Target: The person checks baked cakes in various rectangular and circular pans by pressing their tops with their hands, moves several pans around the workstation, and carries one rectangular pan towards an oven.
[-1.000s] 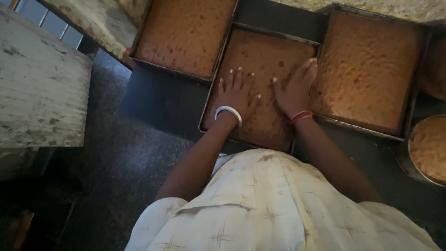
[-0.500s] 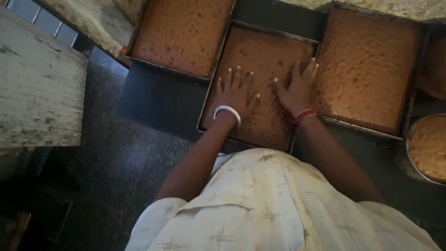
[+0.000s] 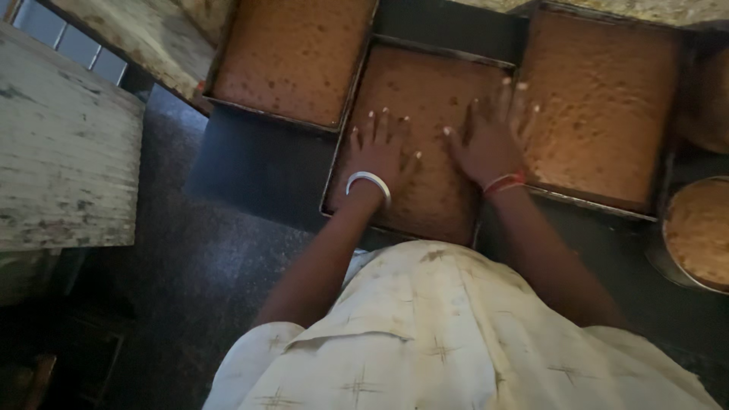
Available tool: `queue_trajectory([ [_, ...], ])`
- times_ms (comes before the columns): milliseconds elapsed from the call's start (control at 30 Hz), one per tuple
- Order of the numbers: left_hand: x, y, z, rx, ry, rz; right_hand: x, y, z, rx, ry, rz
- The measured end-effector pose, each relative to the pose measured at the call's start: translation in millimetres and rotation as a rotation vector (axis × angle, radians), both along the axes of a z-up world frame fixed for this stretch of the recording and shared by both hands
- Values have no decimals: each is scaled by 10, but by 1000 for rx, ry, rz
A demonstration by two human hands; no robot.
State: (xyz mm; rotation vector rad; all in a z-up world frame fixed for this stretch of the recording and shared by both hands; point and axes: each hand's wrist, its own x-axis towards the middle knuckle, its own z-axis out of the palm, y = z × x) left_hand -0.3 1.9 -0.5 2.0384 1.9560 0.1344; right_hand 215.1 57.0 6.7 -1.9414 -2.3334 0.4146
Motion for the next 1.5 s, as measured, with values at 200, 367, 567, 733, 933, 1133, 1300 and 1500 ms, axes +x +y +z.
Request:
queue_trajectory([
  [200, 1, -13, 0, 2, -3, 17, 29, -49, 43, 97, 263, -79],
  [367, -1, -11, 2, -9, 6, 9, 87, -20, -94, 144, 204, -48],
  [567, -9, -9, -10, 16, -19, 2, 107, 64, -54, 98, 95, -52],
  [733, -12, -23, 25, 2, -5, -2, 196, 28, -131, 159, 51, -26],
  [933, -14, -23, 15, 7, -16, -2, 261, -7, -190, 349, 342, -76],
  [1133, -20, -32, 7, 2, -33, 3, 290, -7, -175, 291, 240, 27],
  [1300, -10, -17, -8, 19, -29, 8, 288, 10, -218, 338, 219, 85],
  [1500, -6, -12, -25, 42, -27, 11, 238, -67, -71, 259, 378, 132],
])
